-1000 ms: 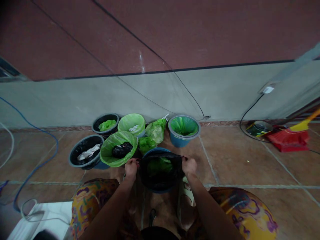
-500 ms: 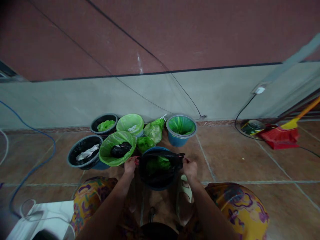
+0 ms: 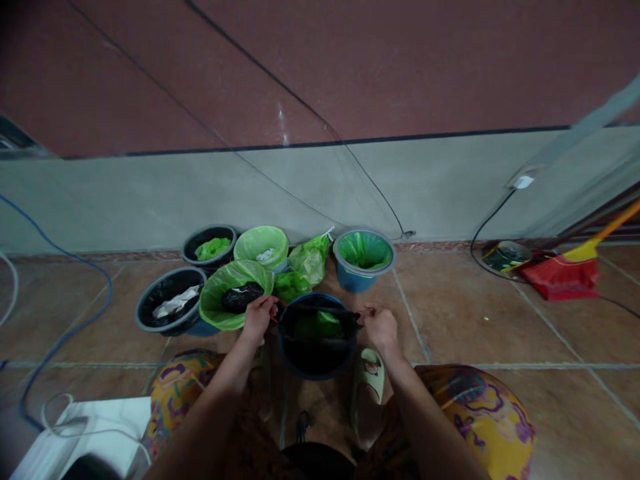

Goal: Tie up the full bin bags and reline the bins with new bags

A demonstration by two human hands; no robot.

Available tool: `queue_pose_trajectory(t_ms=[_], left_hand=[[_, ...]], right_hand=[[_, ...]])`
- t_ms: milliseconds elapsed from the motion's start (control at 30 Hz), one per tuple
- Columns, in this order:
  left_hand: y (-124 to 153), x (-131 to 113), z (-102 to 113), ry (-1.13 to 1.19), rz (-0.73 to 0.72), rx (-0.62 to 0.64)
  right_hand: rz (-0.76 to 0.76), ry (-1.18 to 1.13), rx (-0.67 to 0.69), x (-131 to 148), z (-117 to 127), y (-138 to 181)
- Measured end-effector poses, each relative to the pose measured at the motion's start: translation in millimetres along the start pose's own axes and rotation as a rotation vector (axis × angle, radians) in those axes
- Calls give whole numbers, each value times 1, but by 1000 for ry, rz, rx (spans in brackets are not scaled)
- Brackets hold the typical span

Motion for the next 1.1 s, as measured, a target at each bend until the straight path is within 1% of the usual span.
queue_pose_trajectory(t_ms=[67, 133, 233, 333, 400, 433, 500, 600, 733, 867, 933, 1000, 1100], left_hand=[[-3, -13, -4, -44, -45, 56], [-3, -20, -8, -97, -42, 125], [-5, -28, -16, -148, -4, 211], [-9, -45, -24, -159, -61, 263], [-10, -53, -32, -144, -70, 312], [-10, -54, -35, -133, -43, 327], [-8, -53, -41, -110, 35, 345], [-7, -53, -48, -63, 110, 343], [-10, -63, -53, -89, 193, 356], [-21, -90, -60, -58, 144, 351], [-22, -101, -63, -54, 128, 363], [-20, -109, -68, -64, 101, 406], [-14, -116, -79, -72, 31, 456]], right_hand=[[-13, -214, 96, 14, -6, 5], [31, -340, 189, 32, -15, 13], [120, -317, 260, 60, -23, 25], [227, -283, 346, 87, -24, 38], [254, -266, 423, 101, -24, 44], [241, -249, 460, 105, -25, 46], [228, -225, 522, 113, -28, 49], [305, -222, 598, 127, -32, 53], [314, -180, 601, 140, -36, 53], [361, -183, 646, 151, -41, 56], [346, -166, 664, 151, -46, 57], [351, -135, 696, 149, -52, 59], [412, -50, 706, 144, -63, 64]])
Point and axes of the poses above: each hand's wrist, its own y-axis away from the middle knuckle, its own z-axis out of the back of the hand, x = y × z, the point moved 6 cm from there along -y, towards the middle knuckle, and after that the axes turned 12 degrees about -z, right-handed, at the moved point
